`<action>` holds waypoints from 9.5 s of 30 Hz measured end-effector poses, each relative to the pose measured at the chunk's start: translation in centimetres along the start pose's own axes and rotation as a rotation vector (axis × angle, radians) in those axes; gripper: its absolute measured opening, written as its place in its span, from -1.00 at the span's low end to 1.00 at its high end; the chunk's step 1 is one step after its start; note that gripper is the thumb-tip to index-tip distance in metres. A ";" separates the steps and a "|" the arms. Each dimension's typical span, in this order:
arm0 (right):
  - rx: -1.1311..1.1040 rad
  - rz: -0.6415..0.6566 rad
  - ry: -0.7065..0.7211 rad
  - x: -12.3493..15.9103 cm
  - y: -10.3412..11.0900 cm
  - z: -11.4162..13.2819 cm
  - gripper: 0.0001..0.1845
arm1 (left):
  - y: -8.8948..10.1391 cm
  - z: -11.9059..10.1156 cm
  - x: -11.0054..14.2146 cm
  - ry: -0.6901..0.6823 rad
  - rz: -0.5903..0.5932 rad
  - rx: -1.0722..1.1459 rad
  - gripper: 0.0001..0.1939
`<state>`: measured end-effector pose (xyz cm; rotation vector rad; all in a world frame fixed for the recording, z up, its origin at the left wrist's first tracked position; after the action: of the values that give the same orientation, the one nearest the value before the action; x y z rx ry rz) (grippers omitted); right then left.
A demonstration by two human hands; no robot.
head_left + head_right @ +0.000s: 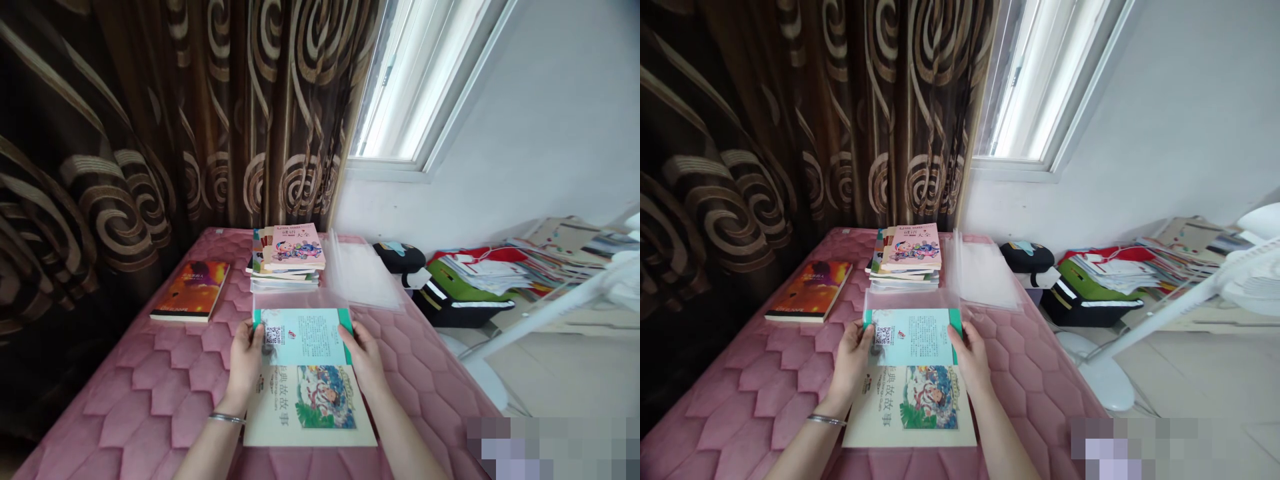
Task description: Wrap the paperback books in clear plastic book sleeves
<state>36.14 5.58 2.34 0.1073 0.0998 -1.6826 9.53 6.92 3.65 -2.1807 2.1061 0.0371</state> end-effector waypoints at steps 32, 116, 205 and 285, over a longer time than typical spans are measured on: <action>0.104 -0.033 0.006 0.0 0.1 -0.9 -0.58 | 0.0 0.0 -0.1 -0.009 0.015 0.000 -0.55; -0.019 -0.039 0.017 -0.1 0.0 -1.1 -0.60 | 0.0 -0.6 0.2 -0.024 0.015 -0.030 -0.69; -0.082 -0.034 -0.004 -0.2 -0.3 -0.9 -0.59 | -0.3 -0.5 0.5 0.017 0.033 0.023 -0.68; -0.051 -0.013 -0.026 -0.4 0.1 -2.2 -0.60 | -0.4 -0.4 0.3 0.031 0.038 0.030 -0.64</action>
<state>36.27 6.24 0.25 0.0464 0.1244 -1.6930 9.92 6.61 4.00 -2.1388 2.1498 -0.0246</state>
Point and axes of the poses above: each hand's wrist, its own x-axis away from the middle knuckle, its own y-axis out of the back of the hand, z = x × y, the point moved 7 cm from there along -x, towards the middle knuckle, and after that the axes turned 11 degrees about z, right-handed, at the moved point
